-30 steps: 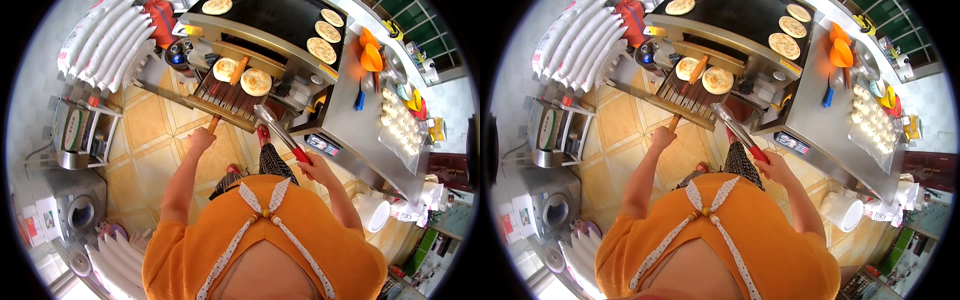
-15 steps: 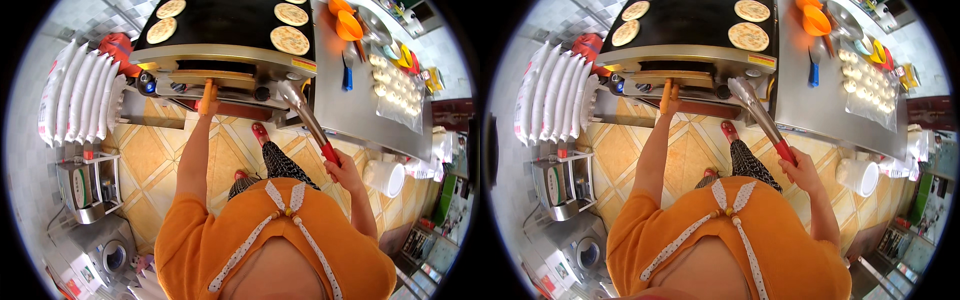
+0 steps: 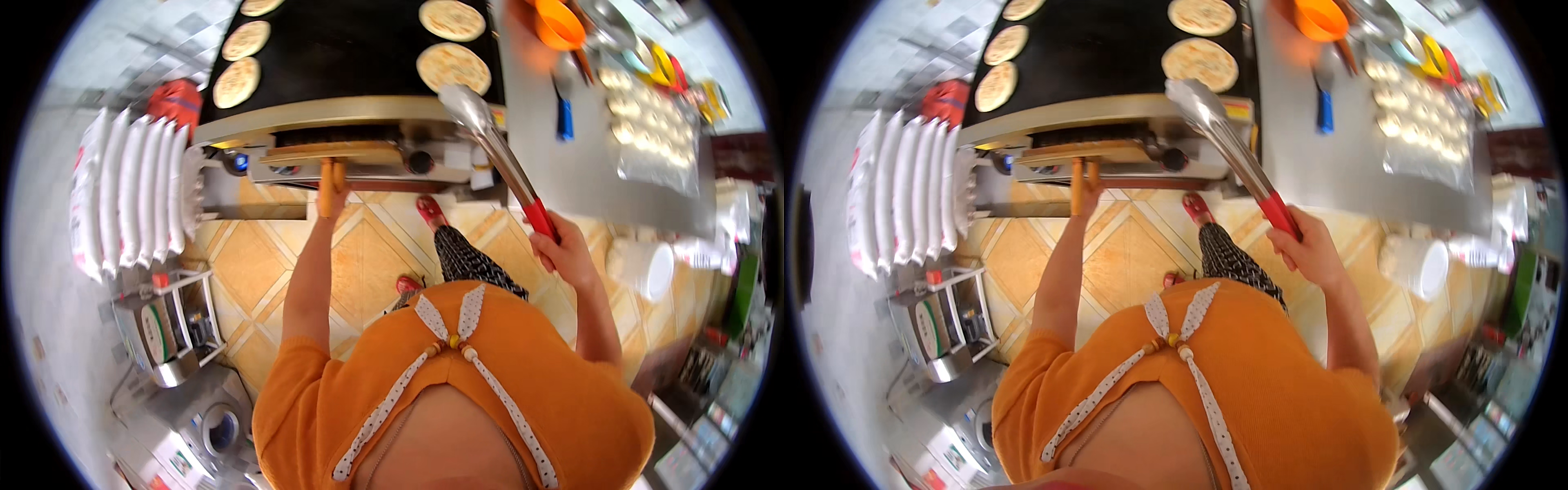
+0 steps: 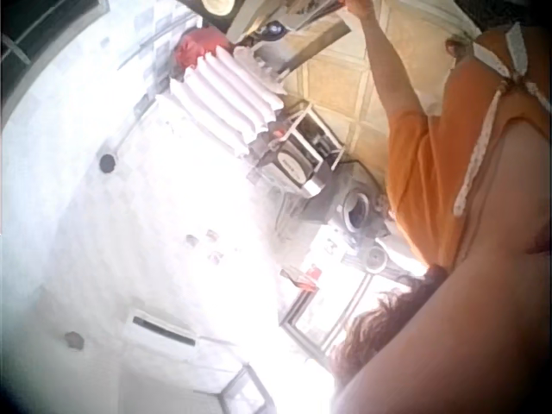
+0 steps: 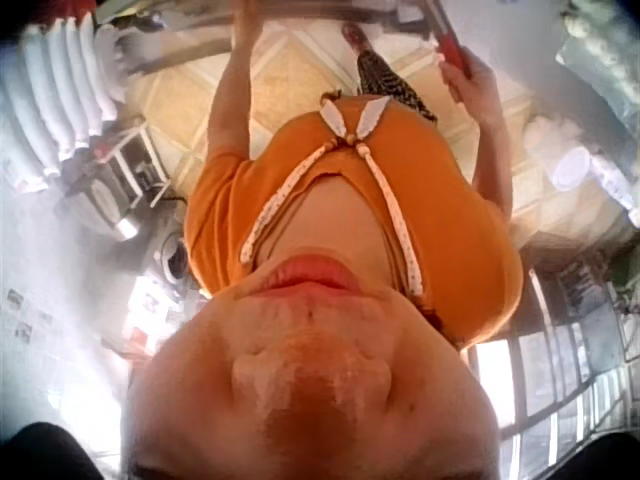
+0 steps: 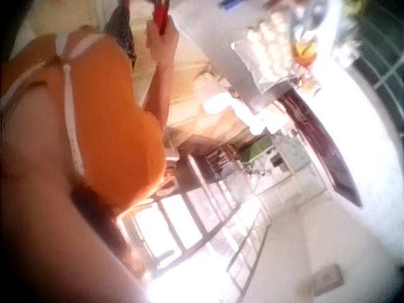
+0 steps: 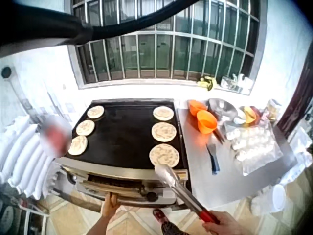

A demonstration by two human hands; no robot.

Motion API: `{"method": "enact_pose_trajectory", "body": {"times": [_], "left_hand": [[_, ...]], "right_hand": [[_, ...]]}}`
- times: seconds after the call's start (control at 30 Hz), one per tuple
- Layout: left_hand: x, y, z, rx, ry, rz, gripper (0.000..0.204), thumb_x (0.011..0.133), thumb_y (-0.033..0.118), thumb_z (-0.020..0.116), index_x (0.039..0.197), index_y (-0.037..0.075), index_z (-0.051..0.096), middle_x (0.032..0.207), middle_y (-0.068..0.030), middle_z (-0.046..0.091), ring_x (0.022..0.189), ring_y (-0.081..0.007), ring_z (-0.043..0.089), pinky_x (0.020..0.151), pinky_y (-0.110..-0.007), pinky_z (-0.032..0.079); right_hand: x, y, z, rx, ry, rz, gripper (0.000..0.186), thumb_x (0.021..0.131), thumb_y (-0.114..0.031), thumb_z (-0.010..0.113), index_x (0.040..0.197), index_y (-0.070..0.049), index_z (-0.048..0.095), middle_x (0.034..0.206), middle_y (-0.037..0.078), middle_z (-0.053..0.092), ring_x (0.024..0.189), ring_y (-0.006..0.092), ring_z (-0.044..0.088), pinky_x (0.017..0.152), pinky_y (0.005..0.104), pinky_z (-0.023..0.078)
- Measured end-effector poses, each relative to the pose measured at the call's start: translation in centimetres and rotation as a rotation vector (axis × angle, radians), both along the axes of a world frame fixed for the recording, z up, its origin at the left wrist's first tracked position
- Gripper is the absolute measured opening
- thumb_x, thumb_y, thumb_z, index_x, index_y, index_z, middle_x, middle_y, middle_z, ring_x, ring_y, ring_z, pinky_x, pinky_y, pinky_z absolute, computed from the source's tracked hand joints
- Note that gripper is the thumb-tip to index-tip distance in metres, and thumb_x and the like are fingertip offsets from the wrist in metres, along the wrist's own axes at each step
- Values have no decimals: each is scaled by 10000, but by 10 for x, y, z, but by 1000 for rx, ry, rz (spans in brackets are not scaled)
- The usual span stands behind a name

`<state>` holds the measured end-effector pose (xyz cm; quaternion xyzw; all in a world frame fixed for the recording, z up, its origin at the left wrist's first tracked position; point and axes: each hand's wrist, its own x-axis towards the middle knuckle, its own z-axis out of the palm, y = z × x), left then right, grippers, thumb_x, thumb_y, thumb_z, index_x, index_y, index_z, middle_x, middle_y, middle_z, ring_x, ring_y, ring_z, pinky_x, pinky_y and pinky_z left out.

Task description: The person prepares small dough balls by flattening them with a rolling pin and sprinkling toppings. They then place the dough onto a flat-top griddle to cook, using tongs to flip and remove the cooked bread onto a wire rack.

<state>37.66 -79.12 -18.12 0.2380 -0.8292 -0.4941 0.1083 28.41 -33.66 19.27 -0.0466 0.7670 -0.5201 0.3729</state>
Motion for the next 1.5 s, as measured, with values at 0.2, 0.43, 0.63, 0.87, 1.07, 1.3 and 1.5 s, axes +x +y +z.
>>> {"method": "enact_pose_trajectory", "body": {"times": [0.2, 0.43, 0.63, 0.87, 1.07, 1.3, 1.5], "left_hand": [[68, -91, 113, -399, -646, -399, 512, 704, 414, 739, 1008, 14, 641, 979, -176, 656, 964, -338, 620, 812, -415, 493], [-11, -174, 332, -951, -450, 320, 324, 896, 317, 553, 982, 19, 650, 872, -180, 678, 797, -356, 656, 728, -451, 528], [-156, -223, 306, -1099, -34, -45, 510, 937, 409, 474, 1323, 76, 464, 1365, -148, 463, 1269, -340, 420, 1022, -504, 348], [-241, -268, 262, -951, -265, -151, 709, 931, 518, 401, 1487, 133, 191, 1552, -74, 162, 1436, -246, 131, 1128, -495, 163], [-257, -241, 232, -964, -79, -198, 741, 926, 528, 420, 1472, 69, 219, 1531, -119, 205, 1424, -273, 160, 1122, -485, 183], [-273, -125, 246, -949, -25, -319, 815, 906, 542, 445, 1440, -34, 229, 1509, -198, 223, 1418, -307, 165, 1126, -469, 171], [-311, -144, 257, -984, -36, -227, 825, 890, 573, 439, 1412, -45, 275, 1485, -213, 263, 1391, -346, 224, 1105, -496, 203]], "right_hand": [[-48, -6, 4, -163, 26, -37, 221, 871, -40, 559, 1086, 9, 562, 633, 10, 533, 423, 45, 429, 392, 204, 328], [-111, -31, 12, -234, 74, -19, 256, 863, -15, 534, 1117, 1, 558, 637, 29, 544, 402, 41, 414, 386, 197, 316], [-114, -65, 21, -243, 74, -66, 262, 859, -3, 524, 1119, 5, 555, 626, 20, 526, 405, 41, 414, 385, 192, 312], [-59, -84, 23, -206, 83, -339, 254, 905, -35, 511, 1152, 22, 519, 625, 11, 508, 395, 39, 378, 370, 188, 284], [-42, -118, 22, -264, 71, -415, 256, 922, -101, 531, 1151, 13, 527, 627, 16, 515, 391, 43, 359, 362, 187, 265], [-54, -144, 26, -303, 94, -368, 261, 921, -103, 544, 1150, 20, 523, 628, 23, 515, 394, 43, 364, 363, 190, 265], [-58, -130, 19, -236, 97, -450, 254, 910, -72, 526, 1145, 25, 519, 626, 19, 515, 385, 38, 367, 350, 187, 273]]}}
